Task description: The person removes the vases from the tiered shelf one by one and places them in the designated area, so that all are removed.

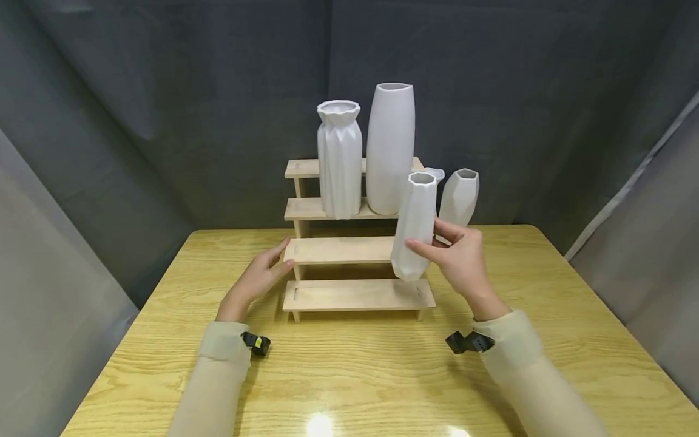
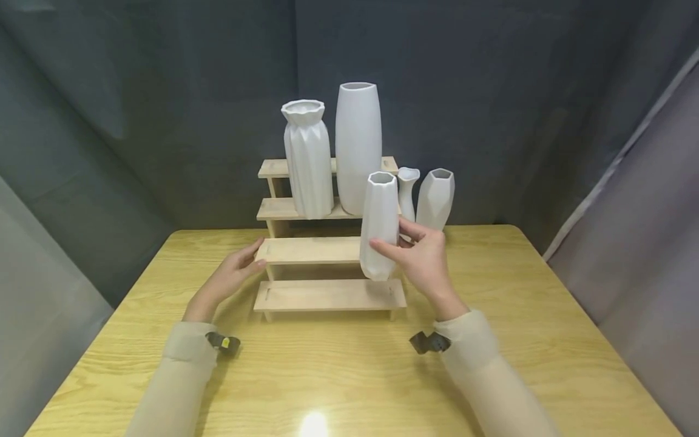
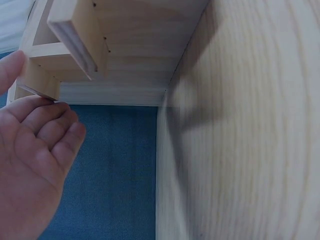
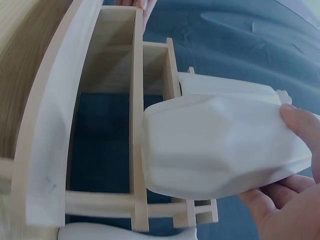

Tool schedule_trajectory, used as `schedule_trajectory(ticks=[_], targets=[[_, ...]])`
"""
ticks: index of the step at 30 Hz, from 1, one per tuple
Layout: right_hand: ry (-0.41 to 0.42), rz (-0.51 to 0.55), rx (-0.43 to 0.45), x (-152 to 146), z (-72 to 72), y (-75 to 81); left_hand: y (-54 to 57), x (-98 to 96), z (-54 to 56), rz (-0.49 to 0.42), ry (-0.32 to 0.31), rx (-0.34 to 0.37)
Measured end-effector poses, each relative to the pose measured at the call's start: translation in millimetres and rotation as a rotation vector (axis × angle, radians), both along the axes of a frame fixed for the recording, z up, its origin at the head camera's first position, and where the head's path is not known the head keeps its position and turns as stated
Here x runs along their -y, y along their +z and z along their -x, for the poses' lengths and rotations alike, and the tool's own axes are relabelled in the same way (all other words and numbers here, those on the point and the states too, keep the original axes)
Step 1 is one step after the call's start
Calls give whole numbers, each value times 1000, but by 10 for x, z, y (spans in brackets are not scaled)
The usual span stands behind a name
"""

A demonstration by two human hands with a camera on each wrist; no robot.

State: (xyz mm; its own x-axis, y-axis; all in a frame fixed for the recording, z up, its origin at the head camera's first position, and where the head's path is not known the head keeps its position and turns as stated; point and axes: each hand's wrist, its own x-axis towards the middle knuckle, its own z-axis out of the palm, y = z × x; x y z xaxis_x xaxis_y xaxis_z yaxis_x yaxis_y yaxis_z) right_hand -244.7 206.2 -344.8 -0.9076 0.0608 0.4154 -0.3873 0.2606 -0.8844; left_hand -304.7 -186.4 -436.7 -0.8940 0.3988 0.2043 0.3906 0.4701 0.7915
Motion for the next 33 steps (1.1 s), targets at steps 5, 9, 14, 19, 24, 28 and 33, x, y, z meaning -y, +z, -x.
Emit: schedule_trajectory(ticks=[5, 9, 14, 19, 24, 28, 33], targets=[[-29, -3, 26, -130, -47, -6, 2, -1, 2, -18, -3, 16], [-61, -8, 35, -227, -57, -25, 26, -3, -9, -2, 11, 21], [-103, -3, 36, -349, -60, -50, 197, -47, -120, -16, 4, 39], [-156, -3, 54, -478, -81, -64, 379, -100, -252, 8, -11, 47], [-181, 2, 82, -561, -84, -56, 356, -91, -228, 20, 2, 47], [-200, -21, 129, -608, -82, -44, 165, -41, -86, -2, 3, 39], [-237, -45, 190, -671, -60, -59, 7, -8, 16, -13, 7, 11]])
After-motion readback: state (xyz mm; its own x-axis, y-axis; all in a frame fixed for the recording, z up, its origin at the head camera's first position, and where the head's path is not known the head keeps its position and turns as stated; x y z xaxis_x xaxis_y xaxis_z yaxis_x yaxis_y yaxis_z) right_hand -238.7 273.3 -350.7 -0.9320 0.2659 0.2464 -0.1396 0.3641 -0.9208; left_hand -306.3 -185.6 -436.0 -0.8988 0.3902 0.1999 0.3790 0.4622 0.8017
